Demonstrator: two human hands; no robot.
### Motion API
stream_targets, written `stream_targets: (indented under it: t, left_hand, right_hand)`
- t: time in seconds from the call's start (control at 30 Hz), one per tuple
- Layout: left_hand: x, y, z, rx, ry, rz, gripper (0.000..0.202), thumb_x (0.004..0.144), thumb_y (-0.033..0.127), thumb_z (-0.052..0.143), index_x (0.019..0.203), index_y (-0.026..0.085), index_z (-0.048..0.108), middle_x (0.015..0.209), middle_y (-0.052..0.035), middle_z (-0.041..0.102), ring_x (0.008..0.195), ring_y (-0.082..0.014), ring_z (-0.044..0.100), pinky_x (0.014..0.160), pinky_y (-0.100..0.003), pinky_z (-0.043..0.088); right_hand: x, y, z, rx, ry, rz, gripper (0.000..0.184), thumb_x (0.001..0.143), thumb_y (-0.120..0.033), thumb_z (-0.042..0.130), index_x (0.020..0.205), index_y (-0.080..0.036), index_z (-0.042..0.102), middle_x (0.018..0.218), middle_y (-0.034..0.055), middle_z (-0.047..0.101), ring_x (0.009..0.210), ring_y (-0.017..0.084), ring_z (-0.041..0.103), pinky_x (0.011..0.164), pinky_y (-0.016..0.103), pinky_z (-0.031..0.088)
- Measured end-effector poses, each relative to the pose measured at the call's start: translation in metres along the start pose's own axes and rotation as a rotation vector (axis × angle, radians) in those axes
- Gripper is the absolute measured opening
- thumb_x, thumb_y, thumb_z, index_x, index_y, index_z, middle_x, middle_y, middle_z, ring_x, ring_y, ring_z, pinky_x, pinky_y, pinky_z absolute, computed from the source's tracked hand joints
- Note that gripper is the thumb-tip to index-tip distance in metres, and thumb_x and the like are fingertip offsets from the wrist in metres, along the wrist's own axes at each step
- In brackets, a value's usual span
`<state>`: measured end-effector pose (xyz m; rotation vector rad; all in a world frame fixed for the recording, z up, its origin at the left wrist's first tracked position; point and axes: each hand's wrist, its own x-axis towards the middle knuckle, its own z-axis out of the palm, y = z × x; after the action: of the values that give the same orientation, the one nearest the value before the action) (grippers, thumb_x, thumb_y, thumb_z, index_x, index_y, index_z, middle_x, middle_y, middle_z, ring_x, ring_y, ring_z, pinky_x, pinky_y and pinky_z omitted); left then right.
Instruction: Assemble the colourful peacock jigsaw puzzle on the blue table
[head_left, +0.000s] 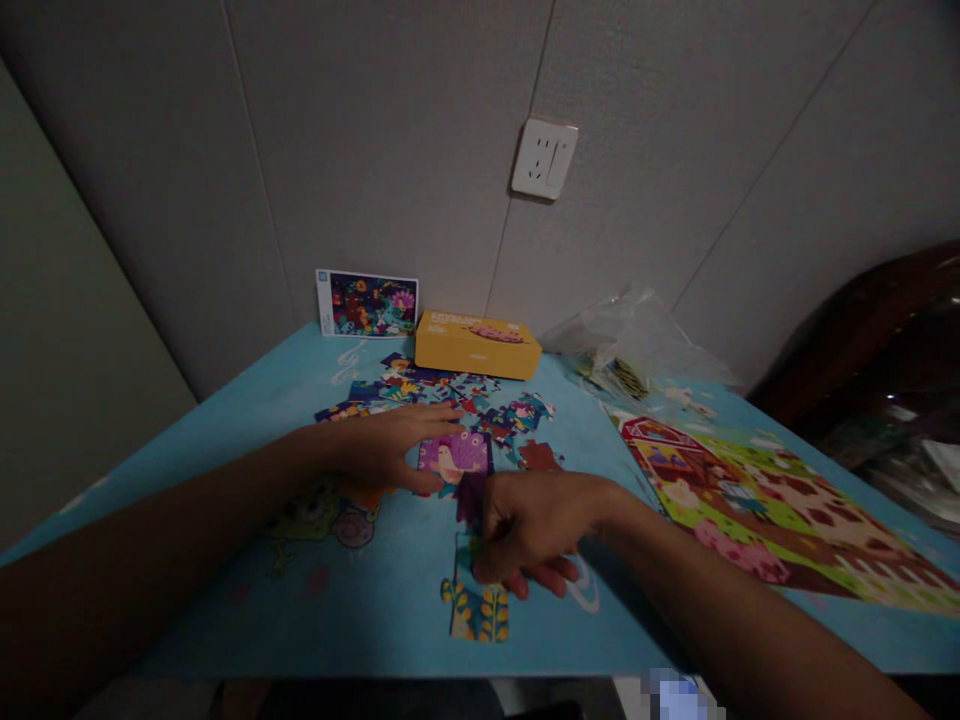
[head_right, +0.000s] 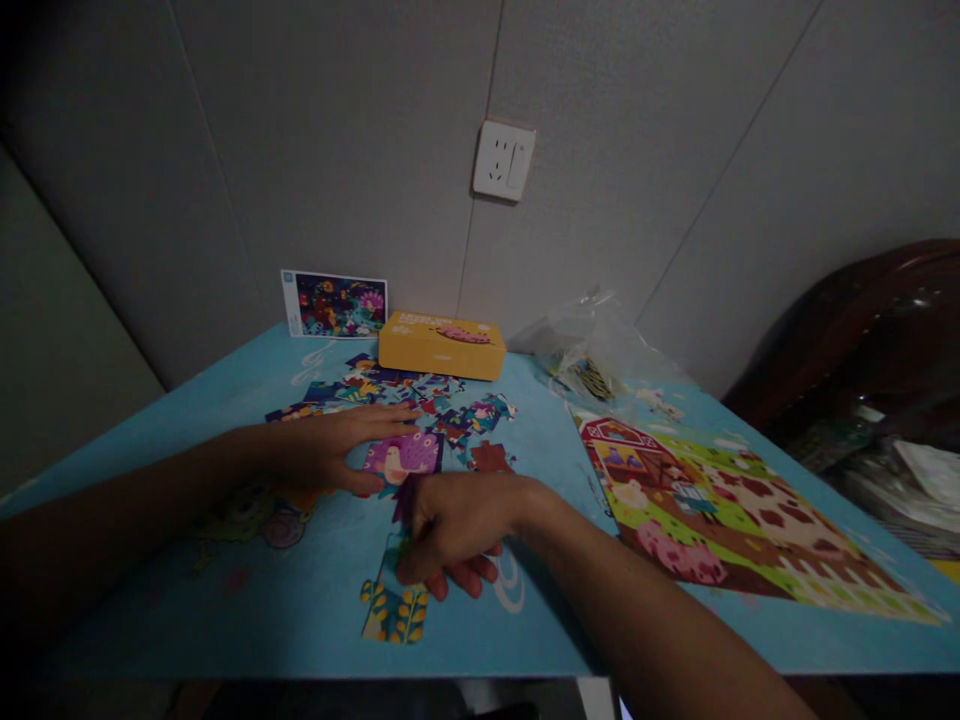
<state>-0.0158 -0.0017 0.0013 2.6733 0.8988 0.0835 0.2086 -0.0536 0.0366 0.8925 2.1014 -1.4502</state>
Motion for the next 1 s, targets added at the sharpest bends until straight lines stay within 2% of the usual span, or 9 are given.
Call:
stream_targets:
  t: [0.4,0.5,0.57,0.67,0.73,0.8,0.83,0.9,1.0]
  left_hand:
    - [-0.001,0.005,-0.002,0.004,0.025,0.002,0.073,0.078,0.045,0.062,0.14,0.016,0.037,0.152,-0.0121,0.025,0.14,-0.0268,0.023,0.114,-0.037,0.022]
    - [-0.001,0.005,-0.003,0.005,0.021,0.0,0.073,0.078,0.045,0.062,0.141,0.015,0.037,0.152,-0.0123,0.025,0.14,-0.0273,0.024,0.114,-0.038,0.022]
    - [-0.001,0.003,-0.001,0.006,0.029,0.003,0.074,0.077,0.045,0.063,0.14,0.015,0.038,0.151,-0.0128,0.026,0.139,-0.0279,0.024,0.113,-0.038,0.023]
    - [0.0,-0.001,0.001,0.015,0.041,0.022,0.075,0.077,0.045,0.063,0.141,0.017,0.036,0.152,-0.0114,0.025,0.139,-0.0272,0.024,0.114,-0.038,0.023]
    - [0.0,-0.002,0.002,0.021,0.04,0.029,0.075,0.078,0.046,0.061,0.142,0.018,0.035,0.153,-0.0099,0.024,0.14,-0.0262,0.024,0.114,-0.037,0.022]
    - [-0.001,-0.001,0.001,0.023,0.032,0.019,0.075,0.078,0.048,0.06,0.143,0.019,0.034,0.153,-0.0094,0.023,0.14,-0.026,0.024,0.114,-0.036,0.022]
    - [-0.001,0.0,0.0,0.021,0.029,0.013,0.074,0.079,0.048,0.059,0.143,0.019,0.035,0.153,-0.0093,0.023,0.14,-0.0261,0.024,0.114,-0.036,0.022]
    - [-0.001,0.001,-0.001,0.017,0.018,0.003,0.075,0.078,0.048,0.059,0.143,0.019,0.034,0.153,-0.009,0.023,0.14,-0.0263,0.024,0.114,-0.037,0.022]
    - [-0.001,0.003,-0.001,0.011,0.007,-0.001,0.075,0.079,0.048,0.059,0.143,0.019,0.034,0.153,-0.009,0.022,0.14,-0.0263,0.022,0.114,-0.038,0.022]
  right_hand:
    - [-0.006,-0.005,0.0,-0.013,-0.013,0.046,0.028,0.081,-0.031,0.055,0.059,-0.014,0.058,0.038,-0.0066,0.05,0.029,0.006,0.044,0.03,0.015,0.032]
    - [-0.004,0.0,-0.003,-0.022,0.03,0.018,0.029,0.081,-0.033,0.056,0.06,-0.014,0.059,0.038,-0.0062,0.049,0.03,0.006,0.044,0.033,0.016,0.033]
    - [-0.001,0.006,-0.008,0.004,0.173,-0.046,0.03,0.081,-0.034,0.055,0.06,-0.014,0.059,0.038,-0.0061,0.047,0.031,0.006,0.043,0.036,0.017,0.033]
    - [0.006,0.016,-0.017,-0.025,0.636,-0.112,0.031,0.083,-0.031,0.05,0.06,-0.013,0.06,0.041,-0.0043,0.048,0.035,0.006,0.04,0.042,0.019,0.032]
    - [0.01,0.024,-0.024,-0.201,0.992,-0.005,0.032,0.084,-0.031,0.049,0.06,-0.013,0.062,0.047,-0.0003,0.053,0.043,0.008,0.044,0.047,0.021,0.031]
    - [0.011,0.031,-0.03,-0.341,1.218,0.17,0.026,0.082,-0.031,0.051,0.07,-0.014,0.068,0.061,0.0047,0.062,0.055,0.013,0.052,0.054,0.024,0.034]
    - [0.011,0.034,-0.032,-0.377,1.269,0.233,0.022,0.08,-0.031,0.054,0.079,-0.015,0.07,0.071,0.0067,0.066,0.062,0.015,0.056,0.058,0.025,0.036]
    - [0.011,0.039,-0.034,-0.434,1.295,0.287,0.026,0.078,-0.031,0.058,0.096,-0.016,0.07,0.088,0.0106,0.067,0.076,0.019,0.059,0.068,0.027,0.04]
    - [0.013,0.043,-0.033,-0.48,1.248,0.271,0.029,0.08,-0.029,0.056,0.103,-0.017,0.069,0.1,0.0135,0.063,0.089,0.02,0.059,0.081,0.028,0.041]
